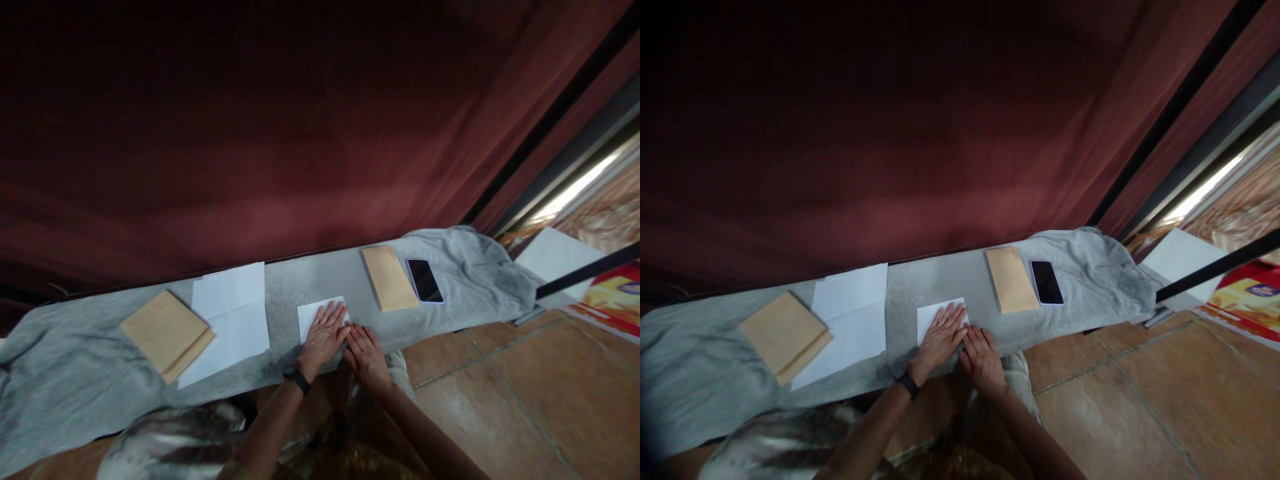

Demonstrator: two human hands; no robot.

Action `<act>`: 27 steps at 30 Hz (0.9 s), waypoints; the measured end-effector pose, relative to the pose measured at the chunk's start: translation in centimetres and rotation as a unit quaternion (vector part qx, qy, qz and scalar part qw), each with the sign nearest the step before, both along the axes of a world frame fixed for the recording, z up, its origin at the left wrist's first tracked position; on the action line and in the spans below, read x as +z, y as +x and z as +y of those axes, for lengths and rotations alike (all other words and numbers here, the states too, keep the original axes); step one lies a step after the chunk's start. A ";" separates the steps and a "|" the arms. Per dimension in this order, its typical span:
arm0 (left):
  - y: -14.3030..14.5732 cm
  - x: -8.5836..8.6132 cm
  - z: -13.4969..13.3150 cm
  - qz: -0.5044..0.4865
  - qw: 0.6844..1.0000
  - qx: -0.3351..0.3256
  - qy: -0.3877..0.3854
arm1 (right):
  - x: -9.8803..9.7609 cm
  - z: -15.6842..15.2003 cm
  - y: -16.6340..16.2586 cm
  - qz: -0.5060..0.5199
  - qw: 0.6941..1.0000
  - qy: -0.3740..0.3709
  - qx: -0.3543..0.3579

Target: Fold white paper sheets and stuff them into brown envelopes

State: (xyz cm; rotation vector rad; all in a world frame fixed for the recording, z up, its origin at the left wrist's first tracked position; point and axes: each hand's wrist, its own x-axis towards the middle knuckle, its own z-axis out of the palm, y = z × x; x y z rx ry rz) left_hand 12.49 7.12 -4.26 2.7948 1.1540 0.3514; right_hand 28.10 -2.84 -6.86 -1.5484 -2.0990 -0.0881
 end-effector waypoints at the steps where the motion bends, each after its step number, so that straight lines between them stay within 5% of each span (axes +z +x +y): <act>1: -0.6 0.1 -0.6 0.002 1.000 -0.010 0.001 | -0.1 0.0 0.0 -0.002 1.000 0.002 -0.002; 6: -3.0 0.8 -3.2 0.018 0.999 -0.031 0.005 | -0.3 0.1 0.0 -0.015 1.000 0.000 -0.004; 15: -5.9 0.6 -6.7 0.034 0.997 0.056 0.047 | 0.6 0.2 0.2 0.006 1.000 -0.024 0.001; 24: -6.4 0.2 -7.4 0.024 0.997 0.065 0.041 | 3.2 6.0 -3.6 -0.025 0.974 -0.074 0.212; 27: -6.3 0.2 -7.5 0.016 0.996 0.076 0.037 | 3.1 8.3 -5.4 -0.046 0.974 -0.070 0.208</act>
